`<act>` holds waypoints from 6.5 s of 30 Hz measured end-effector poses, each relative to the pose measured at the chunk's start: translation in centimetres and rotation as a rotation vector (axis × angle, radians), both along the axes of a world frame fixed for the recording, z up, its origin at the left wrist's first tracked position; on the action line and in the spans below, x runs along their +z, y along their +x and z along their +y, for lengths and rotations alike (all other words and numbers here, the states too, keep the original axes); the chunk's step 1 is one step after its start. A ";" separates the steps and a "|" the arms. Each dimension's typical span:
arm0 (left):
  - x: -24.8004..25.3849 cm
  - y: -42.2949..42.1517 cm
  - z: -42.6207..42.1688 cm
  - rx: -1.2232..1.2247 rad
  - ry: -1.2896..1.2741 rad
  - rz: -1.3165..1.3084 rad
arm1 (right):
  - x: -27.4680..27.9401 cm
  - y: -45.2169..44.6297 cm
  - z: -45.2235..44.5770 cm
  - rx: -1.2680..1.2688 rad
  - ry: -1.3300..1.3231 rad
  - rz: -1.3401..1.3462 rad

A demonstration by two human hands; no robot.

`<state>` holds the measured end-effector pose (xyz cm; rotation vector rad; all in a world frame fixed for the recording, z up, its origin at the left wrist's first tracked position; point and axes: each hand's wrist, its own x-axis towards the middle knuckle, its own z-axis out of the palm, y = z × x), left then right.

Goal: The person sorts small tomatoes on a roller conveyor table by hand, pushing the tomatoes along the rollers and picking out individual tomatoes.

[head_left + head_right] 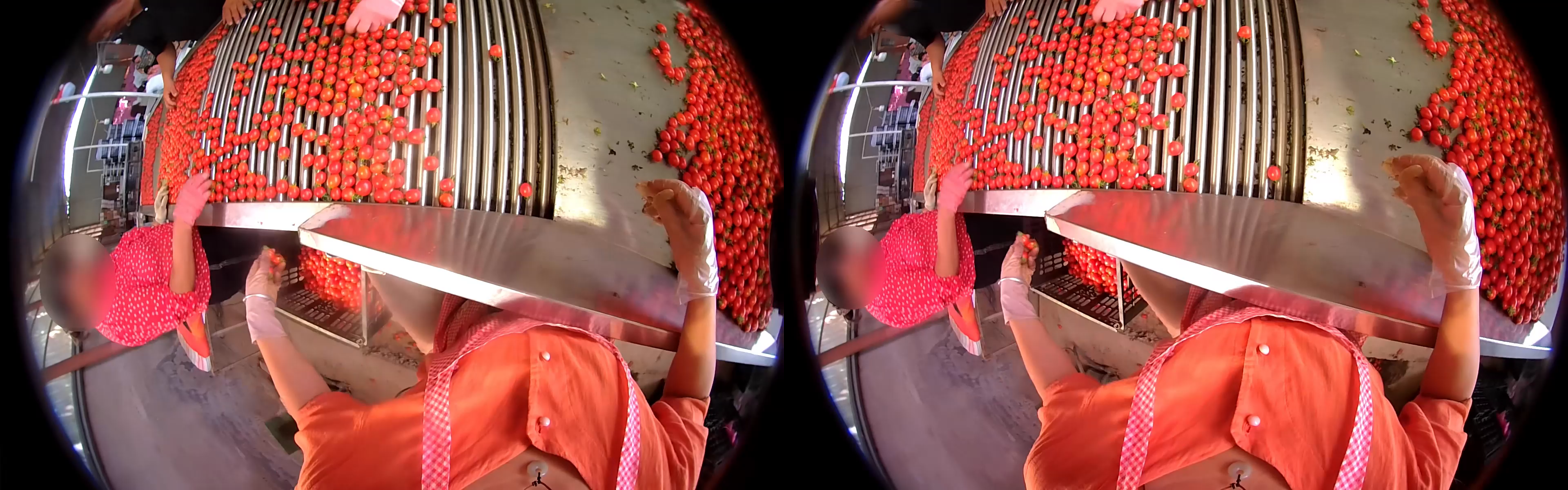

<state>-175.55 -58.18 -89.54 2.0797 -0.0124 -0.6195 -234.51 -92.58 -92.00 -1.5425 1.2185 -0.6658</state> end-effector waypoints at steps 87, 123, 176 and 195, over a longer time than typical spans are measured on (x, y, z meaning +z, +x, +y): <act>-10.8 -4.4 -38.1 -0.749 0.765 -1.214 | -9.4 -8.6 -4.5 -0.043 0.030 0.026; -11.8 -8.2 -11.8 -0.182 0.413 -1.249 | -13.7 -11.6 -6.5 0.093 -0.090 0.024; -12.9 -8.2 -18.1 -0.028 -0.377 -0.455 | -25.0 -18.6 -12.9 -0.087 0.100 0.006; -14.5 -0.4 -25.4 -0.261 1.052 -1.005 | -28.1 -20.6 -14.0 -0.086 0.118 -0.008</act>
